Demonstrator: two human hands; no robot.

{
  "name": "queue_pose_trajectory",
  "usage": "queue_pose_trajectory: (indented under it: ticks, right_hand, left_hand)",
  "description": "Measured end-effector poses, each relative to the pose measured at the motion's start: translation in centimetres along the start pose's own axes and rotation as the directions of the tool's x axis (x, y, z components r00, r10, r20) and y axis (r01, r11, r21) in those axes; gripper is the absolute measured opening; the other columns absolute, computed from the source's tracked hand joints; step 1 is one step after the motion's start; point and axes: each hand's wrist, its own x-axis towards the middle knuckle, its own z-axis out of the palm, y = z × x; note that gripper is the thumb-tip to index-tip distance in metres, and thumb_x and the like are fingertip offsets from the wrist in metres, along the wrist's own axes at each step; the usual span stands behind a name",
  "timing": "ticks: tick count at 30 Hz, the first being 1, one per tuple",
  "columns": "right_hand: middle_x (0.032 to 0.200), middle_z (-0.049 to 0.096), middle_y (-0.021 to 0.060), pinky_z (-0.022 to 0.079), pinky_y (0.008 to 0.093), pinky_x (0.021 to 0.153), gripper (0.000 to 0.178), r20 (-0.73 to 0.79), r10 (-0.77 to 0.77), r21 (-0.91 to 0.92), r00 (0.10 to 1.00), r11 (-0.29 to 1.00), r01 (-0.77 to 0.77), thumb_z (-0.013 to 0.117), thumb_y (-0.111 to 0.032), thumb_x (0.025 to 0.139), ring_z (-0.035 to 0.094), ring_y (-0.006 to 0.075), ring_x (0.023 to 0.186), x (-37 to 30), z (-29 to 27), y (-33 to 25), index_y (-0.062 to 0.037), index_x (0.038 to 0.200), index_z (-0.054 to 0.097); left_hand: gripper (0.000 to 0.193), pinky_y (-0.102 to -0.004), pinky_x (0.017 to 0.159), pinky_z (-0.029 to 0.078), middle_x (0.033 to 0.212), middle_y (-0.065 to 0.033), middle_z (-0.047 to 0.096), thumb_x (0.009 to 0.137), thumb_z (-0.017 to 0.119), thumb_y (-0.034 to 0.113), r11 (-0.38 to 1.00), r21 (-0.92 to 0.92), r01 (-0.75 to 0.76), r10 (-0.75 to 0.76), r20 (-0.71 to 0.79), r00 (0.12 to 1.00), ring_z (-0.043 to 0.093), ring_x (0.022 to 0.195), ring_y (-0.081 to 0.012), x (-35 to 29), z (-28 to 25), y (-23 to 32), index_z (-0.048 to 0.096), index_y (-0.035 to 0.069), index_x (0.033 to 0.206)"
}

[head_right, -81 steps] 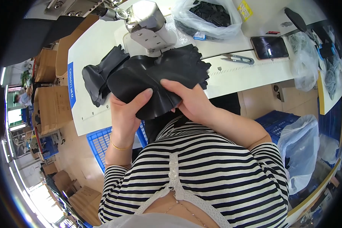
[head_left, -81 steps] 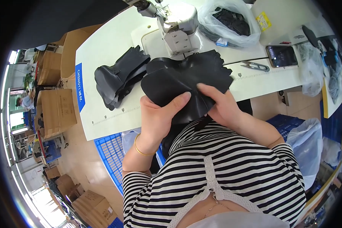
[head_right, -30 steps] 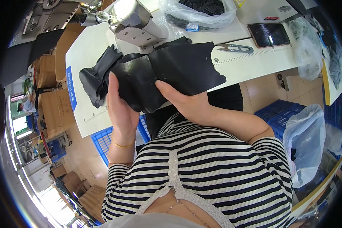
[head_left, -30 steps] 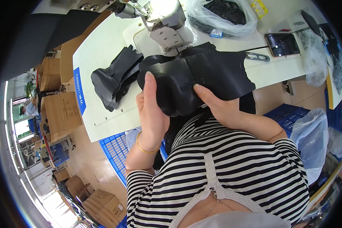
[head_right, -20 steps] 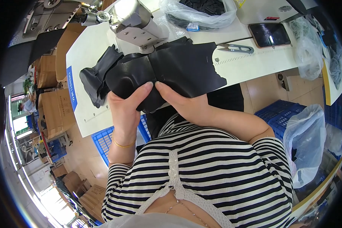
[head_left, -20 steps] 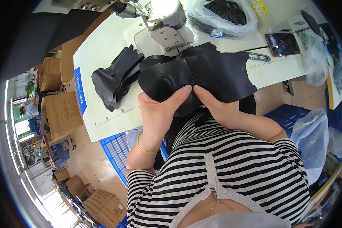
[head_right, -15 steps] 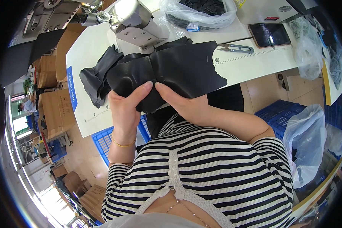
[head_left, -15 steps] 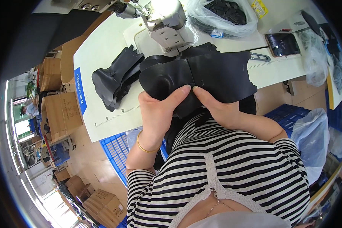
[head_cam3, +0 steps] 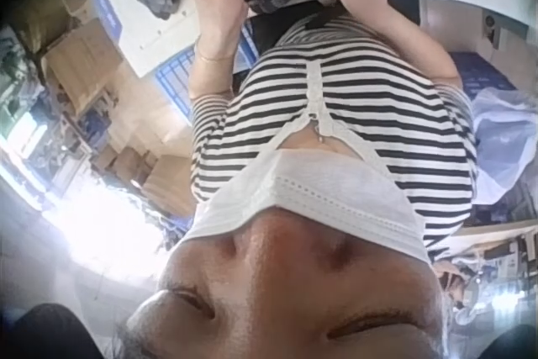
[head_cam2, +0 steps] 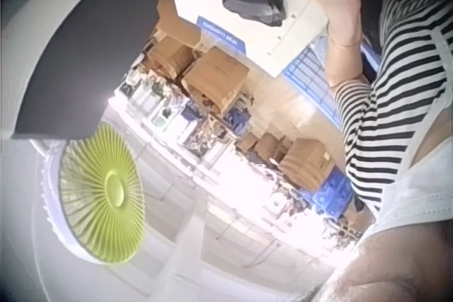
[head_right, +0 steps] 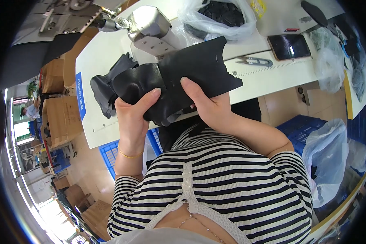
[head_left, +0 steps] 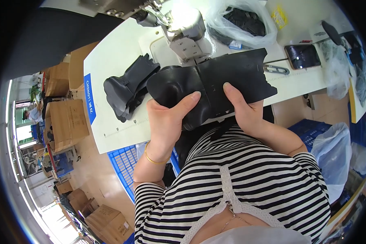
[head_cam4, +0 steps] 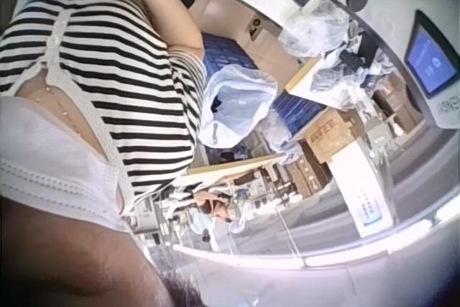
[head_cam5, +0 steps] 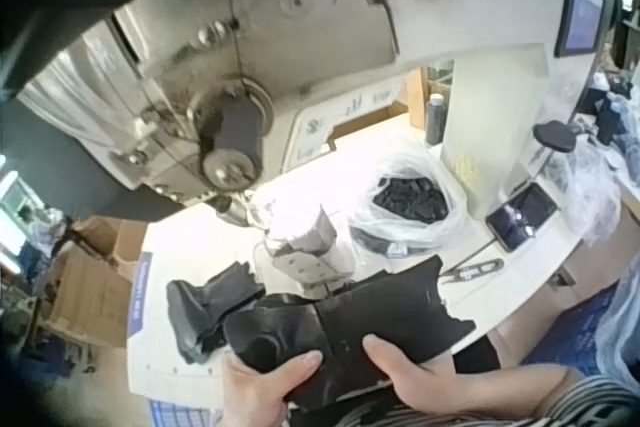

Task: Stitching black leather shoe components together using an industrial sewing machine in a manufacturing facility.

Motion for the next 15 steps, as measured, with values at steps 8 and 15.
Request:
queue_pose_trajectory:
  ticks: [8,15]
  right_hand:
    - [0.079,0.059,-0.0028,0.039,0.0166,0.046,0.013,0.028,0.001,-0.050,1.000,0.999,0.000,0.059,-0.011,0.092,0.049,0.0011,0.058,2.9,1.0,-2.5,-0.0037,0.102,0.061]
    - [0.077,0.057,-0.0035,0.041,0.0181,0.047,0.015,-0.026,0.031,-0.041,0.999,0.999,-0.032,0.062,-0.017,0.090,0.051,0.0019,0.060,7.2,3.2,-3.7,-0.0030,0.093,0.061]
  left_hand:
    - [0.015,-0.0233,0.069,0.052,0.086,-0.0069,0.068,0.078,0.068,-0.004,0.989,0.007,-0.150,0.151,-0.023,0.988,0.063,0.074,-0.0105,1.3,-0.1,2.6,0.066,-0.005,0.093]
    - [0.016,-0.0244,0.066,0.053,0.085,-0.0057,0.066,0.077,0.069,-0.005,0.974,-0.142,-0.174,0.175,-0.004,0.985,0.063,0.073,-0.0117,5.0,-0.9,4.3,0.064,-0.002,0.092]
